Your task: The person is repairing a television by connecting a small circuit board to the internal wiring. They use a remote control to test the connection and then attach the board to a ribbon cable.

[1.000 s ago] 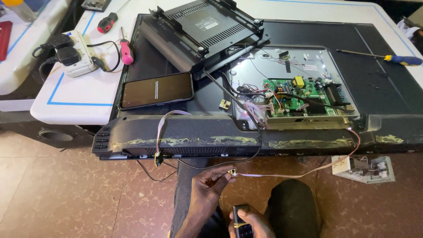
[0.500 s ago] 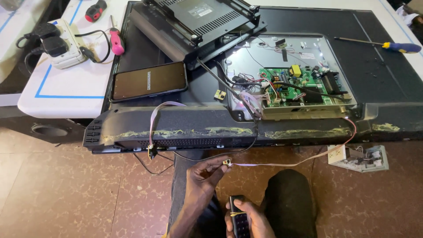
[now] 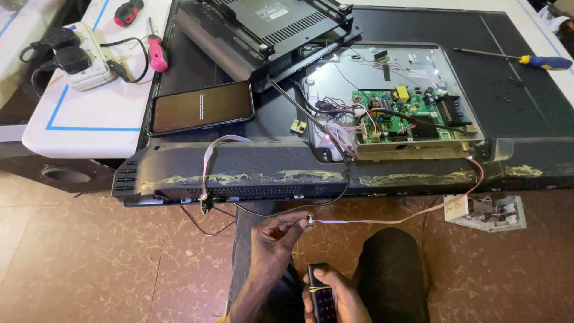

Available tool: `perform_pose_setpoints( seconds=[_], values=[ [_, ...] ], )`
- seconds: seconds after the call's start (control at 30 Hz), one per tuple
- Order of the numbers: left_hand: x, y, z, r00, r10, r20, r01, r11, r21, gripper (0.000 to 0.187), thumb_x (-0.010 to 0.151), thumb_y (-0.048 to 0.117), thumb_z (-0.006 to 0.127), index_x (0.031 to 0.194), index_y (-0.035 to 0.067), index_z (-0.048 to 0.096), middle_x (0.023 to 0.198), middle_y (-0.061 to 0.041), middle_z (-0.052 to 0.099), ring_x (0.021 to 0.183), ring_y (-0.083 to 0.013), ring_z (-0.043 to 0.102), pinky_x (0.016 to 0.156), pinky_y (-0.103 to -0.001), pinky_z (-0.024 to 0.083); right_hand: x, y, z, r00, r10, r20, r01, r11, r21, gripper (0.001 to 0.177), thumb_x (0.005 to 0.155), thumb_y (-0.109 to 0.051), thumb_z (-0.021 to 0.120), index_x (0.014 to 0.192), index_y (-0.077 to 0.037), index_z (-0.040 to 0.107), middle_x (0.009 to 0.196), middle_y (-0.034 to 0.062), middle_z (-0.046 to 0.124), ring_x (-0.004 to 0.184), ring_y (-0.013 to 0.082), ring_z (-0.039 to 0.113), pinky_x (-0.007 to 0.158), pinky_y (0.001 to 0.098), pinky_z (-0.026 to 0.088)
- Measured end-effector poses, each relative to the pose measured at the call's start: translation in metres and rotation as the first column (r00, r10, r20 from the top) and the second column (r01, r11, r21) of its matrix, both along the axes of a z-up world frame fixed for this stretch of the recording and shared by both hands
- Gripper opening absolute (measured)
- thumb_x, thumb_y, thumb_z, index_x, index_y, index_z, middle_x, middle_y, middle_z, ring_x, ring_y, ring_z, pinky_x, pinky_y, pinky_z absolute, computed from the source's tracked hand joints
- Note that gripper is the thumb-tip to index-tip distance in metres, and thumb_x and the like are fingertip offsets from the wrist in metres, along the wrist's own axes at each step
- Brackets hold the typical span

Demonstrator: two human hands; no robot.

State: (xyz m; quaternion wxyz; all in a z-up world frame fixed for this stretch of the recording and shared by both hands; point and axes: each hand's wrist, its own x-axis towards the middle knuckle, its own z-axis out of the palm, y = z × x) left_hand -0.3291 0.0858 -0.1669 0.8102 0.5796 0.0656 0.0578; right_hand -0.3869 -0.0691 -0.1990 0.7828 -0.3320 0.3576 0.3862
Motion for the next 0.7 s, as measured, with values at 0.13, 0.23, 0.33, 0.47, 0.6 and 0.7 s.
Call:
perform_pose_setpoints(
  seconds=[0.13, 0.23, 0.33, 0.47, 0.6, 0.7],
  values=[
    [0.000, 0.000, 0.001, 1.000, -0.015, -0.026, 0.015, 1.000, 0.007, 0.021, 0.086, 0.012, 0.078, 0.102, -0.002, 0.081, 0.092, -0.015, 0.085, 0.081, -0.0223, 0.083, 0.080, -0.032, 0.069, -0.001, 0.006, 0.006, 0.996, 0.002, 0.086, 0.004, 0.998, -0.070, 0.033, 0.094, -0.030, 0.056, 0.105, 0.001, 0.061, 0.063, 0.0243, 0.056, 0.043, 0.0355, 0.050, 0.042, 0.0394, 0.039],
    [0.001, 0.003, 0.001, 0.995, -0.010, -0.099, 0.025, 0.988, 0.153, 0.025, 0.083, 0.022, 0.080, 0.101, 0.003, 0.082, 0.090, -0.010, 0.087, 0.081, -0.0197, 0.086, 0.079, -0.030, 0.069, -0.001, 0.005, 0.008, 0.999, -0.010, 0.047, 0.011, 1.000, -0.014, 0.033, 0.097, -0.031, 0.056, 0.107, 0.000, 0.061, 0.065, 0.0227, 0.056, 0.045, 0.0346, 0.051, 0.044, 0.0388, 0.040],
    [0.000, 0.002, 0.007, 1.000, -0.017, -0.023, 0.019, 0.996, 0.092, 0.018, 0.086, 0.014, 0.078, 0.098, 0.000, 0.079, 0.088, -0.013, 0.085, 0.080, -0.0209, 0.085, 0.077, -0.029, 0.068, 0.000, 0.004, 0.011, 1.000, 0.000, 0.008, 0.000, 1.000, -0.010, 0.036, 0.099, -0.034, 0.055, 0.109, 0.000, 0.061, 0.068, 0.0220, 0.055, 0.046, 0.0352, 0.051, 0.046, 0.0402, 0.041],
    [-0.001, 0.002, 0.013, 1.000, -0.013, -0.013, 0.014, 0.992, 0.124, 0.014, 0.089, 0.014, 0.075, 0.094, 0.002, 0.081, 0.085, -0.010, 0.085, 0.078, -0.0191, 0.083, 0.077, -0.029, 0.068, 0.000, 0.003, 0.002, 1.000, -0.007, 0.013, 0.007, 1.000, -0.017, 0.036, 0.098, -0.033, 0.055, 0.109, 0.001, 0.061, 0.067, 0.0220, 0.055, 0.044, 0.0351, 0.051, 0.043, 0.0391, 0.038],
    [-0.001, 0.002, 0.006, 1.000, 0.003, 0.015, -0.004, 0.995, 0.102, 0.014, 0.088, 0.014, 0.076, 0.093, 0.002, 0.081, 0.083, -0.010, 0.084, 0.077, -0.0196, 0.083, 0.076, -0.029, 0.068, -0.001, 0.003, 0.001, 0.999, -0.002, 0.038, 0.002, 1.000, 0.004, 0.036, 0.100, -0.030, 0.054, 0.111, 0.003, 0.062, 0.068, 0.0241, 0.056, 0.046, 0.0365, 0.053, 0.045, 0.0404, 0.041],
    [-0.001, 0.002, 0.005, 1.000, 0.014, 0.024, -0.016, 0.993, 0.114, 0.014, 0.088, 0.015, 0.077, 0.095, 0.003, 0.080, 0.084, -0.011, 0.085, 0.077, -0.0192, 0.084, 0.075, -0.028, 0.068, -0.001, 0.003, 0.001, 0.999, 0.007, 0.044, -0.007, 1.000, -0.010, 0.035, 0.100, -0.029, 0.054, 0.111, 0.003, 0.062, 0.069, 0.0250, 0.057, 0.049, 0.0374, 0.054, 0.047, 0.0415, 0.041]
  ],
)
